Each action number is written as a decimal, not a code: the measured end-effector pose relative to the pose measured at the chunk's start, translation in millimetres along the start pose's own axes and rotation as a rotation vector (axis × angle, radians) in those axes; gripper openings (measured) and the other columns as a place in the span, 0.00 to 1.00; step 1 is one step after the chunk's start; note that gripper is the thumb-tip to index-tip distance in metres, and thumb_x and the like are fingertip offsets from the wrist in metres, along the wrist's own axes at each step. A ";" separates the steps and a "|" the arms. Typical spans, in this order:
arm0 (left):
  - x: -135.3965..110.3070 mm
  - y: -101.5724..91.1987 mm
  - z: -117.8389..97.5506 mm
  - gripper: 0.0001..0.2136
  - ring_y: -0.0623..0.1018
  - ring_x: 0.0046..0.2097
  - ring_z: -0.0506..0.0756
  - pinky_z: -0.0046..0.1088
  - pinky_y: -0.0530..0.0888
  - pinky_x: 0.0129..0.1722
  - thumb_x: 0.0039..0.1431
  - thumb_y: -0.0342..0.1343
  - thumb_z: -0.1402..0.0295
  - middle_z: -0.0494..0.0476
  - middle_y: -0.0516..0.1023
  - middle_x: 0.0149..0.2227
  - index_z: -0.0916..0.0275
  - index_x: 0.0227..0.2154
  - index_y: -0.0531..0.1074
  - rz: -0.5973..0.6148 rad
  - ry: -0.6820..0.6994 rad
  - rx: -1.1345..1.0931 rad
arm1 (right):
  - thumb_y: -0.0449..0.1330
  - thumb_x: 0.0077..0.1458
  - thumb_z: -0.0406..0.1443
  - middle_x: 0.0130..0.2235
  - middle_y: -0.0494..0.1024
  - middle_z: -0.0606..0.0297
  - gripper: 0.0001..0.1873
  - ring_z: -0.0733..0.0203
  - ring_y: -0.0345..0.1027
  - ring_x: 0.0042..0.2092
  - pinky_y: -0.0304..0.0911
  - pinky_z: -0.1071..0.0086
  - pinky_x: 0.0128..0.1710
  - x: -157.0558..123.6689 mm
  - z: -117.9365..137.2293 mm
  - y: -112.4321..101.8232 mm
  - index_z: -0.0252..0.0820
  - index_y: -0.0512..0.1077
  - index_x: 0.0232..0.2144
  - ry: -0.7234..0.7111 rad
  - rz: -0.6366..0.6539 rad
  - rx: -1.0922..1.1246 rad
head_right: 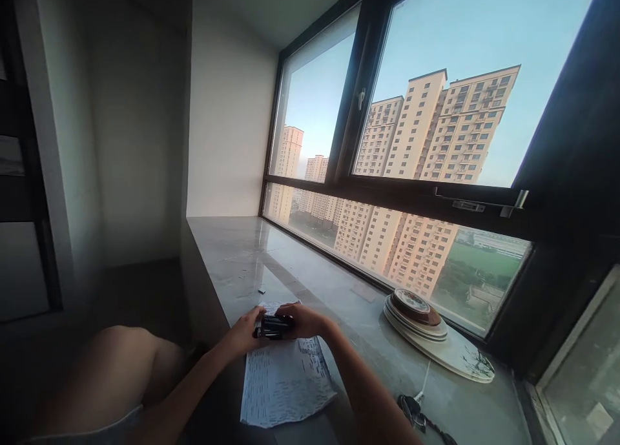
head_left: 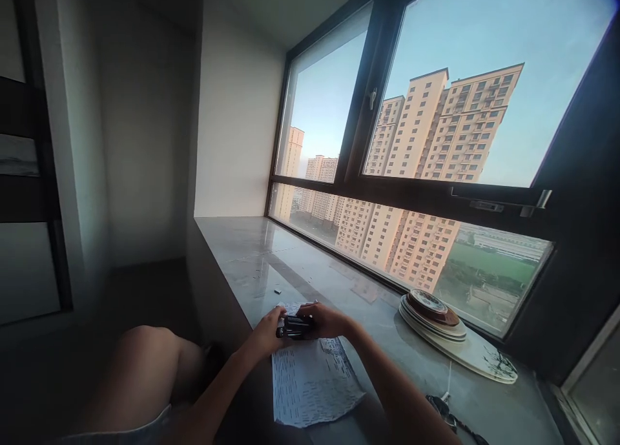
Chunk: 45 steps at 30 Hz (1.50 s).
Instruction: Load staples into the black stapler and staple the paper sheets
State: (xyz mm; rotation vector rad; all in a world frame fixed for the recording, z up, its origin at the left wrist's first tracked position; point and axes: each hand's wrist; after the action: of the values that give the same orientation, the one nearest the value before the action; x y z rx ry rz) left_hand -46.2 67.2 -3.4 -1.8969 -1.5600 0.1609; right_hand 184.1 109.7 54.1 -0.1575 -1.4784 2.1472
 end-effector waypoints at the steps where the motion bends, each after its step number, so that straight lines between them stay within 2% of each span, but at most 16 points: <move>1: -0.3 -1.0 1.3 0.29 0.76 0.51 0.62 0.35 0.71 0.49 0.41 0.69 0.69 0.61 0.76 0.50 0.59 0.49 0.67 0.003 0.003 0.001 | 0.68 0.46 0.39 0.35 0.74 0.67 0.14 0.61 0.64 0.35 0.60 0.69 0.38 -0.4 -1.7 0.6 0.41 0.74 0.37 0.002 -0.006 0.025; 5: -1.7 -3.5 2.2 0.28 0.76 0.51 0.62 0.34 0.71 0.49 0.42 0.68 0.71 0.60 0.76 0.49 0.59 0.49 0.68 0.018 0.013 -0.007 | 0.65 0.51 0.47 0.35 0.73 0.67 0.20 0.60 0.64 0.35 0.59 0.69 0.35 -6.7 -9.9 4.9 0.42 0.75 0.42 0.074 -0.028 0.230; 8: -1.9 -6.0 5.4 0.32 0.74 0.54 0.63 0.35 0.70 0.53 0.40 0.71 0.68 0.61 0.75 0.52 0.59 0.51 0.68 0.025 -0.013 -0.048 | 0.56 0.59 0.54 0.39 0.75 0.62 0.26 0.57 0.66 0.39 0.61 0.66 0.39 -16.1 -15.3 7.3 0.41 0.75 0.46 0.142 -0.097 0.449; 11: -0.5 -11.0 13.3 0.39 0.70 0.60 0.65 0.36 0.67 0.58 0.39 0.73 0.60 0.65 0.71 0.58 0.60 0.56 0.66 0.091 -0.072 -0.201 | 0.58 0.57 0.56 0.42 0.76 0.60 0.29 0.53 0.67 0.43 0.62 0.63 0.45 -25.9 -18.8 5.6 0.41 0.76 0.49 0.188 -0.093 0.629; 14: 3.2 -15.6 21.5 0.40 0.63 0.66 0.65 0.36 0.64 0.61 0.46 0.67 0.47 0.68 0.65 0.64 0.62 0.59 0.64 0.147 -0.113 -0.460 | 0.63 0.53 0.54 0.43 0.76 0.60 0.30 0.52 0.68 0.45 0.62 0.61 0.48 -30.6 -20.9 2.4 0.40 0.76 0.49 0.170 -0.014 0.743; 16: 7.1 -16.2 25.5 0.38 0.61 0.67 0.64 0.37 0.61 0.64 0.53 0.58 0.40 0.68 0.64 0.65 0.64 0.58 0.66 0.110 -0.162 -0.639 | 0.64 0.53 0.53 0.44 0.77 0.59 0.30 0.52 0.68 0.45 0.62 0.61 0.49 -30.1 -22.2 1.3 0.39 0.77 0.50 0.160 -0.005 0.790; 19: 13.9 -12.5 30.7 0.38 0.64 0.66 0.64 0.38 0.58 0.66 0.57 0.46 0.35 0.69 0.68 0.62 0.65 0.52 0.73 -0.015 -0.265 -0.843 | 0.67 0.50 0.51 0.44 0.77 0.58 0.30 0.52 0.68 0.46 0.61 0.60 0.50 -27.4 -25.0 1.2 0.38 0.77 0.49 0.163 0.006 0.840; 23: 21.5 -4.7 39.0 0.36 0.69 0.62 0.65 0.41 0.60 0.65 0.55 0.48 0.34 0.71 0.74 0.56 0.66 0.44 0.77 -0.144 -0.292 -0.927 | 0.68 0.49 0.50 0.45 0.77 0.59 0.29 0.52 0.68 0.47 0.61 0.61 0.51 -27.1 -27.6 0.0 0.38 0.77 0.49 0.137 0.023 0.871; 28: 25.8 -1.3 39.6 0.27 0.76 0.56 0.63 0.40 0.65 0.61 0.63 0.50 0.44 0.70 0.79 0.49 0.66 0.37 0.79 -0.242 -0.353 -0.989 | 0.64 0.54 0.51 0.46 0.76 0.58 0.29 0.54 0.68 0.46 0.63 0.64 0.47 -22.8 -16.6 -4.9 0.39 0.76 0.51 0.106 -0.032 0.654; 31: 25.5 -3.1 31.5 0.22 0.79 0.50 0.61 0.38 0.68 0.58 0.69 0.47 0.53 0.68 0.81 0.45 0.67 0.34 0.79 -0.285 -0.386 -1.037 | 0.68 0.49 0.49 0.50 0.75 0.58 0.29 0.53 0.67 0.48 0.63 0.65 0.47 -10.6 -3.0 -1.1 0.41 0.75 0.50 0.034 -0.074 0.416; 35: 22.5 -11.7 17.1 0.20 0.81 0.44 0.57 0.34 0.72 0.51 0.70 0.46 0.59 0.65 0.82 0.39 0.67 0.32 0.77 -0.336 -0.467 -1.111 | 0.68 0.52 0.44 0.34 0.76 0.67 0.16 0.60 0.68 0.37 0.64 0.70 0.38 4.3 11.4 12.9 0.39 0.76 0.39 0.007 -0.113 0.198; 37: 20.2 -18.4 8.8 0.16 0.82 0.40 0.55 0.32 0.73 0.47 0.70 0.47 0.63 0.63 0.82 0.37 0.67 0.32 0.76 -0.400 -0.531 -1.164 | 0.65 0.56 0.41 0.31 0.76 0.69 0.13 0.62 0.68 0.32 0.64 0.71 0.33 8.9 16.9 17.6 0.38 0.75 0.39 0.014 -0.190 0.162; 39: 17.2 -25.6 -0.1 0.12 0.82 0.36 0.54 0.31 0.74 0.42 0.69 0.47 0.68 0.60 0.82 0.35 0.66 0.34 0.73 -0.472 -0.582 -1.255 | 0.62 0.58 0.37 0.38 0.79 0.65 0.15 0.58 0.72 0.37 0.67 0.69 0.36 13.0 23.0 18.6 0.38 0.74 0.47 -0.025 -0.342 0.098; 41: 13.9 -31.6 -8.5 0.09 0.82 0.34 0.55 0.32 0.76 0.40 0.68 0.47 0.70 0.60 0.80 0.32 0.65 0.35 0.71 -0.485 -0.610 -1.369 | 0.58 0.59 0.30 0.49 0.78 0.58 0.20 0.53 0.73 0.48 0.69 0.63 0.46 17.3 29.8 17.7 0.41 0.70 0.54 -0.107 -0.468 -0.049; 43: 10.6 -35.3 -14.8 0.09 0.82 0.34 0.57 0.33 0.77 0.38 0.68 0.47 0.70 0.62 0.80 0.32 0.66 0.36 0.71 -0.437 -0.635 -1.461 | 0.55 0.60 0.25 0.55 0.76 0.58 0.24 0.52 0.67 0.58 0.66 0.57 0.56 20.5 36.2 17.7 0.45 0.69 0.57 -0.205 -0.497 -0.278; 45: 8.1 -36.1 -18.1 0.10 0.82 0.34 0.57 0.32 0.78 0.36 0.68 0.46 0.70 0.65 0.79 0.32 0.68 0.37 0.71 -0.387 -0.661 -1.505 | 0.53 0.62 0.24 0.56 0.76 0.60 0.25 0.53 0.62 0.63 0.63 0.55 0.60 21.6 40.9 19.6 0.49 0.70 0.57 -0.280 -0.463 -0.494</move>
State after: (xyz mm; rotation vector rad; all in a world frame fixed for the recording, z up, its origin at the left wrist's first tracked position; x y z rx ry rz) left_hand -65.0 69.4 33.3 -2.5994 -2.9363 -0.8971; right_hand 143.3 80.6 56.9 0.2993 -1.9588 1.4543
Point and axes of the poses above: each hand's wrist, its own x-axis towards the middle knuckle, its own y-axis out of the palm, z = x × y
